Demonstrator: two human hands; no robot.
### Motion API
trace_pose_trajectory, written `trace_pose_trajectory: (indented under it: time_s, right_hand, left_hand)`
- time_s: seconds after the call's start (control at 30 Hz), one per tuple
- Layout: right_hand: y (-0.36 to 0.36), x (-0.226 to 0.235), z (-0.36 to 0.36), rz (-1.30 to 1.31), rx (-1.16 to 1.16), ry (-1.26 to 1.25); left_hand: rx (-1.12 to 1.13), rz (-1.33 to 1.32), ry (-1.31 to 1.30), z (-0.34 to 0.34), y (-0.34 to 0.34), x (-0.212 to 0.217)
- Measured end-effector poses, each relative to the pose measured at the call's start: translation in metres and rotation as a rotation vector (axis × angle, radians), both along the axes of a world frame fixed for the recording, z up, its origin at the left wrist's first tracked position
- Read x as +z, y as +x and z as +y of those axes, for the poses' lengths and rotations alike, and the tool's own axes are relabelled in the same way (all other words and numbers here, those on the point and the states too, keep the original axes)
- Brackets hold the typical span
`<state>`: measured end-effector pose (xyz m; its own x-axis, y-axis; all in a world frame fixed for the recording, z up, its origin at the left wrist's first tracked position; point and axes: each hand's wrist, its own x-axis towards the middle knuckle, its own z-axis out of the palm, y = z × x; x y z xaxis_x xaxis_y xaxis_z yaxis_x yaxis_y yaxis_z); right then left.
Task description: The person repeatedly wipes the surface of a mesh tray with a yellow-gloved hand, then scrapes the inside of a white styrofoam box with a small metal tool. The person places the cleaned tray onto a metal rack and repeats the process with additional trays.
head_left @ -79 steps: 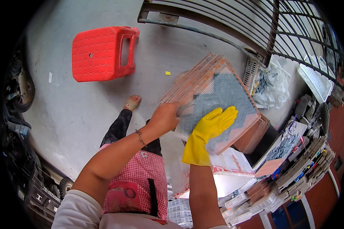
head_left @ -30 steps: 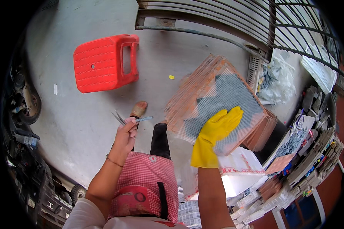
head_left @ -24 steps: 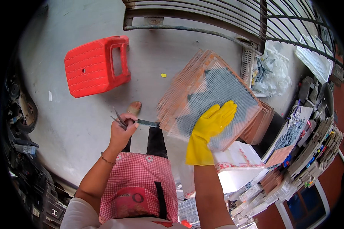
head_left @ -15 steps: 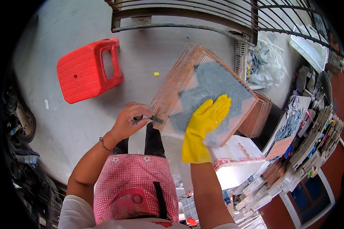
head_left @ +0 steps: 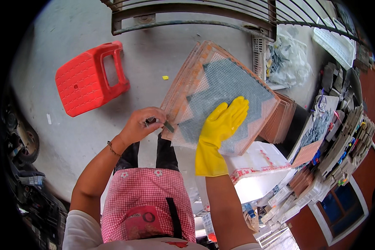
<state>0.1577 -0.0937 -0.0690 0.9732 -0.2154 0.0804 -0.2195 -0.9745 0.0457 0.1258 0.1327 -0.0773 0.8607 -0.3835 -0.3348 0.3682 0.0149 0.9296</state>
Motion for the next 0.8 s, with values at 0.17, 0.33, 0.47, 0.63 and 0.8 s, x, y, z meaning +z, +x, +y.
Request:
trace_pose_trajectory:
  time_s: [0.17, 0.33, 0.47, 0.63, 0.8]
  right_hand:
    - [0.001, 0.001, 0.001, 0.019, -0.003, 0.011]
    - [-0.001, -0.002, -0.002, 0.007, 0.002, 0.012]
    - [-0.001, -0.003, -0.002, -0.006, 0.013, 0.013]
    - [-0.001, -0.003, -0.001, -0.015, -0.002, 0.009]
    - [0.0, -0.001, -0.001, -0.003, 0.01, 0.023]
  left_hand:
    - [-0.016, 0.002, -0.007, -0.002, 0.004, -0.008]
    - [-0.08, -0.017, 0.059, 0.002, 0.01, -0.009]
    - [-0.125, -0.211, 0.127, -0.001, 0.012, -0.011]
    - [-0.141, -0.204, 0.133, -0.004, 0.014, -0.01]
    - [-0.112, -0.168, 0.113, -0.005, 0.014, -0.012]
